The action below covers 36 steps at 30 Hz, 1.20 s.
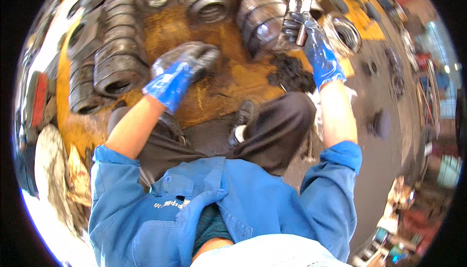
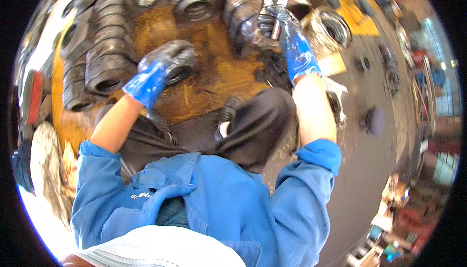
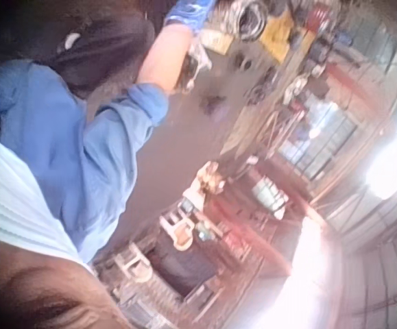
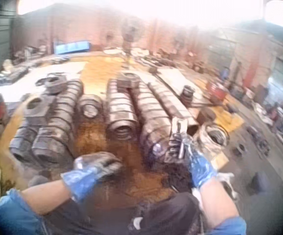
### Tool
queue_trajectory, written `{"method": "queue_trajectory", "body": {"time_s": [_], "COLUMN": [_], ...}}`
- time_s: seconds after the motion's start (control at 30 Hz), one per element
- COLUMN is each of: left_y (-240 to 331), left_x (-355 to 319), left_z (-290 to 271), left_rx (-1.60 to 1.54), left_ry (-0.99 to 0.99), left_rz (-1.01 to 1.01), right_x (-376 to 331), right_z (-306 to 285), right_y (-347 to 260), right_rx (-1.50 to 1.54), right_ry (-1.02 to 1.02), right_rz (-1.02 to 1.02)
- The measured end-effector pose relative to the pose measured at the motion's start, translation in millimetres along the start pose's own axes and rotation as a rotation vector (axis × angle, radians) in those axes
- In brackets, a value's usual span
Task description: The person sits on the floor and cleans a large, cylindrical metal part using a scraper and a cloth. They scrape off dark residue from the surface and wipe it clean, then use a metal ring to clean the interior of the part.
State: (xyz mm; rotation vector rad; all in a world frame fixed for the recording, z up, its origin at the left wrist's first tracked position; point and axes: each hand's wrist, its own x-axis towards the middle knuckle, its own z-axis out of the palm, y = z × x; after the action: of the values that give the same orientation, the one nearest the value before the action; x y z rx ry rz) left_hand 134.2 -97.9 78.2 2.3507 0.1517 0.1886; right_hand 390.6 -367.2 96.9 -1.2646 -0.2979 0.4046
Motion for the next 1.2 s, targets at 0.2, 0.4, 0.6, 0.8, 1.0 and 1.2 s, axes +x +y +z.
{"method": "queue_trajectory", "body": {"time_s": [0.2,0.4,0.6,0.8,1.0,1.2], "left_y": [-13,-58,-56,-53,-50,-44], "left_x": [-16,-14,-9,-4,-1,-1], "left_z": [-22,-16,-14,-15,-17,-21], "left_rx": [0.221,-0.035,-0.109,-0.136,-0.141,-0.119], "left_ry": [0.124,0.021,-0.038,-0.071,-0.073,-0.066], "left_rz": [0.119,0.035,-0.062,-0.128,-0.183,-0.268], "right_x": [19,-8,-5,1,0,-11], "right_z": [146,190,201,195,188,193], "right_y": [79,118,121,119,118,110], "right_rx": [0.310,0.330,0.406,0.329,0.358,0.394], "right_ry": [-0.307,-0.419,-0.378,-0.423,-0.492,-0.434], "right_rz": [0.240,0.215,0.235,0.227,0.224,0.219]}}
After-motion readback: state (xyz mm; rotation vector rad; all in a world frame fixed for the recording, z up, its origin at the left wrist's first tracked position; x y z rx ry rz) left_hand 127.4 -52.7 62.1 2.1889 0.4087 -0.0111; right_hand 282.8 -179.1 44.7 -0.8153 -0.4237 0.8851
